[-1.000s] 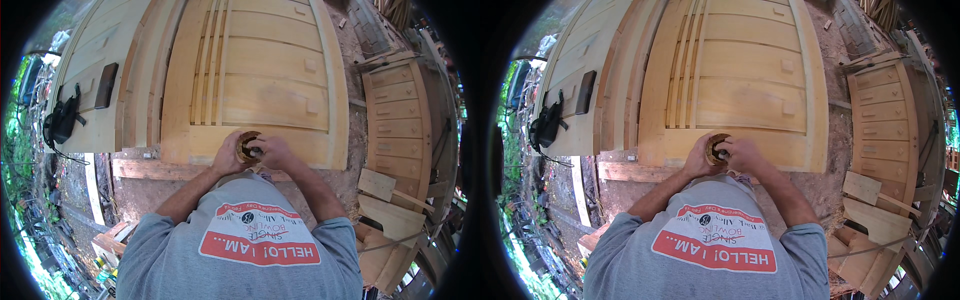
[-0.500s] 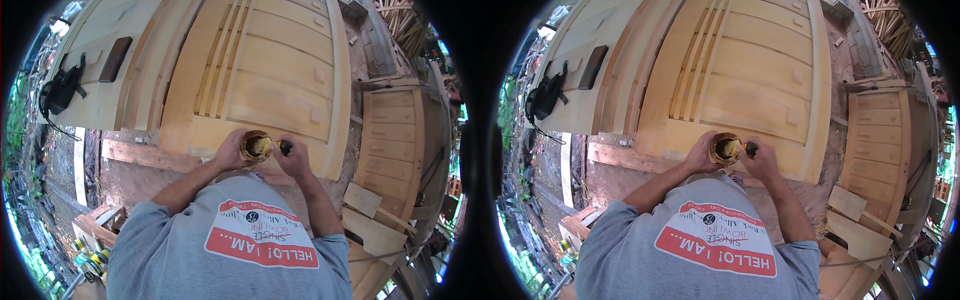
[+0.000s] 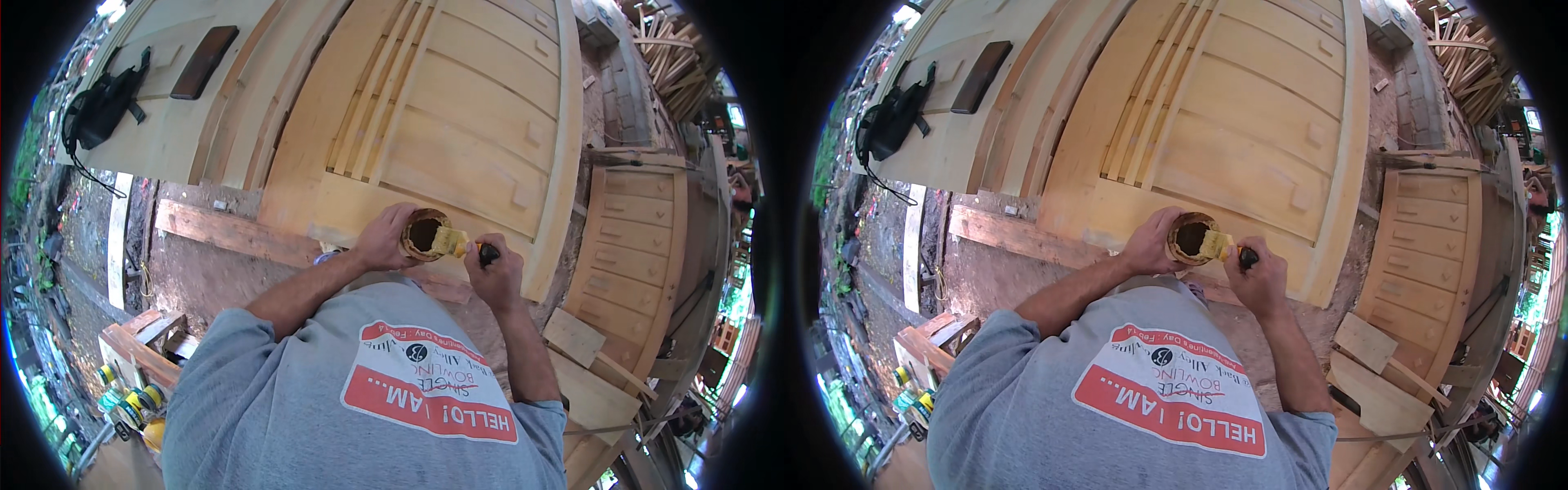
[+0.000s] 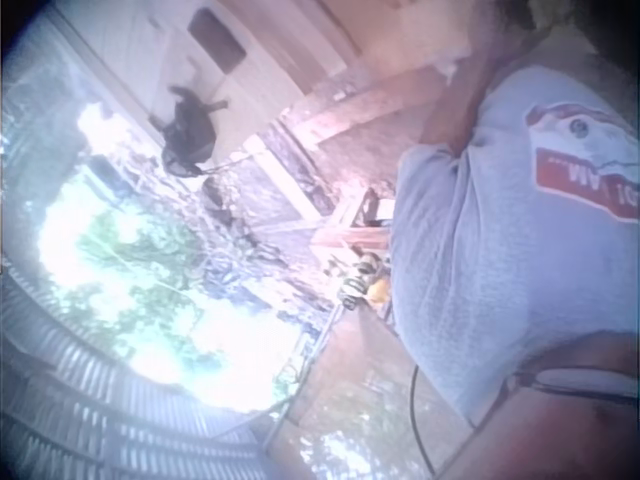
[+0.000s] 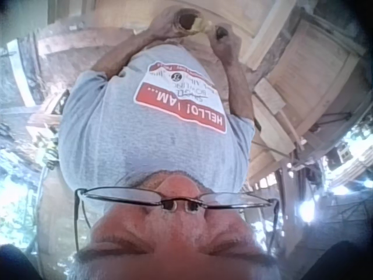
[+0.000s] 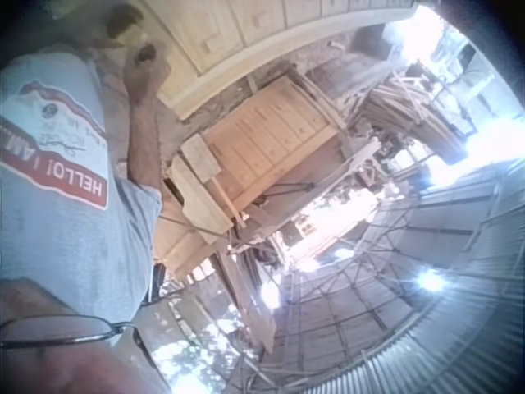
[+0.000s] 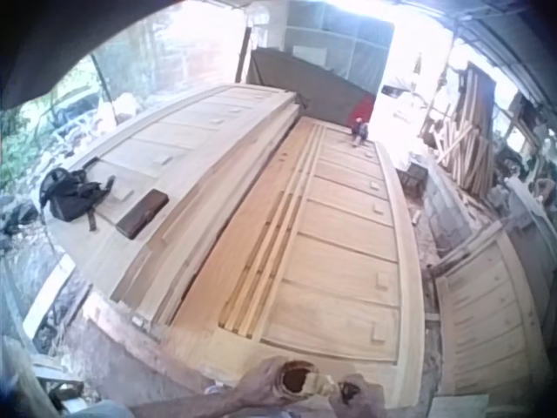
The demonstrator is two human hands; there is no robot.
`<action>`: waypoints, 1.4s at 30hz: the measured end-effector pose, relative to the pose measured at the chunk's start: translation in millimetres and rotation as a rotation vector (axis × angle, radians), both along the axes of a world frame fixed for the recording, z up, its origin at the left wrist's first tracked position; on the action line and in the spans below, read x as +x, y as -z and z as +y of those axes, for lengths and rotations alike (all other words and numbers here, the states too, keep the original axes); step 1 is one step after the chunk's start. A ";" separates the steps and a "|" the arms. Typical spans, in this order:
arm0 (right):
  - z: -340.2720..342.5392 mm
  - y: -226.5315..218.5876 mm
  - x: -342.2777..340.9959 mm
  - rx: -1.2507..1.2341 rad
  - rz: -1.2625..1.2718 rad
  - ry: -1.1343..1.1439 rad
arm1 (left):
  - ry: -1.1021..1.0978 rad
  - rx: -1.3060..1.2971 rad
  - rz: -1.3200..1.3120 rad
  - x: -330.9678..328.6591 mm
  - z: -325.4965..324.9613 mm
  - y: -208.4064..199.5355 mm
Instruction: The person applies a liquid from a container to the grooves of a wooden door using a brush.
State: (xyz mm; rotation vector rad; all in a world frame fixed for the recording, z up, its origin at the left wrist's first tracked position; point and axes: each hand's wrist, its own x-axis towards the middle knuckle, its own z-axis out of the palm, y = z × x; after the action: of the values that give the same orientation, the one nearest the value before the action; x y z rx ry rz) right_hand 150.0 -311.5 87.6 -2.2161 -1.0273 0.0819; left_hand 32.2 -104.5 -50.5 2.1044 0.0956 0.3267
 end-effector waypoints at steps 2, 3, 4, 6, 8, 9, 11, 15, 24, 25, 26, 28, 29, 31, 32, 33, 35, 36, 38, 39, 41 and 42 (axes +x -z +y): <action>0.5 -2.5 -0.6 -0.005 -0.006 -0.002 | 0.000 0.012 0.011 -0.2 -0.2 -0.8; 0.5 -4.1 -0.7 -0.009 -0.013 0.000 | -0.002 0.008 0.010 0.1 -0.6 -0.8; 0.5 -5.4 -0.6 -0.012 -0.014 -0.002 | 0.002 0.009 -0.005 0.5 -1.0 -0.7; 1.2 -6.5 -0.6 0.007 -0.048 -0.002 | 0.002 0.010 -0.017 -0.6 -0.3 -0.6; 0.3 -10.7 -1.6 -0.013 -0.040 0.020 | 0.004 0.004 -0.004 -1.1 0.4 -1.3; -0.5 -13.7 -2.2 -0.032 -0.032 0.045 | 0.003 0.003 -0.004 -1.2 0.6 -1.9; -2.4 -22.6 -2.3 -0.042 0.026 0.072 | 0.007 -0.007 -0.009 -1.3 1.2 -3.2; -2.5 -29.5 1.5 0.002 0.121 0.006 | 0.003 -0.004 -0.012 -1.1 0.6 0.7; 4.6 -25.6 13.1 -0.194 0.208 -0.335 | 0.013 -0.041 -0.004 -0.5 0.5 -1.6; 3.9 -25.7 14.8 -0.195 0.209 -0.333 | 0.009 -0.039 -0.008 -0.3 0.4 -2.3; 3.1 -25.7 17.2 -0.220 0.217 -0.348 | 0.004 -0.036 -0.012 -0.2 0.6 -2.6; 0.1 -27.0 20.1 -0.245 0.225 -0.363 | 0.006 -0.031 -0.014 0.2 0.2 -1.0; -1.0 -28.3 21.4 -0.259 0.206 -0.367 | 0.005 -0.024 -0.016 0.0 0.1 -0.4; -1.9 -32.7 23.4 -0.272 0.189 -0.372 | 0.007 -0.020 -0.004 -0.4 -0.4 0.3; -1.3 -36.3 24.1 -0.280 0.169 -0.383 | 0.011 -0.017 0.007 -0.5 -0.2 0.5; -0.9 -39.2 24.8 -0.287 0.150 -0.394 | 0.010 -0.016 0.008 -0.5 0.1 0.5; -1.1 -42.3 26.1 -0.289 0.155 -0.392 | 0.011 -0.009 -0.001 -0.5 0.3 0.2; -1.2 -43.9 26.6 -0.291 0.159 -0.389 | 0.010 -0.008 0.000 -0.4 0.4 0.1; -0.9 -47.6 27.4 -0.281 0.170 -0.375 | 0.006 -0.017 -0.014 -0.1 0.3 0.3; -0.9 -49.7 27.9 -0.273 0.180 -0.359 | 0.006 -0.017 -0.014 0.0 0.0 0.4; -2.1 -55.6 30.3 -0.259 0.192 -0.341 | 0.004 -0.014 -0.021 -0.1 -0.3 0.4; -2.9 -58.5 32.2 -0.245 0.204 -0.323 | 0.002 -0.014 -0.020 -0.3 0.0 0.2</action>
State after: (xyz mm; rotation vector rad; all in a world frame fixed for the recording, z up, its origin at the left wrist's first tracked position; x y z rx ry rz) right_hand 182.2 -314.4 146.1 -2.1767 -1.3052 0.5934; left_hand 31.9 -104.5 -50.8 2.0869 0.0836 0.3449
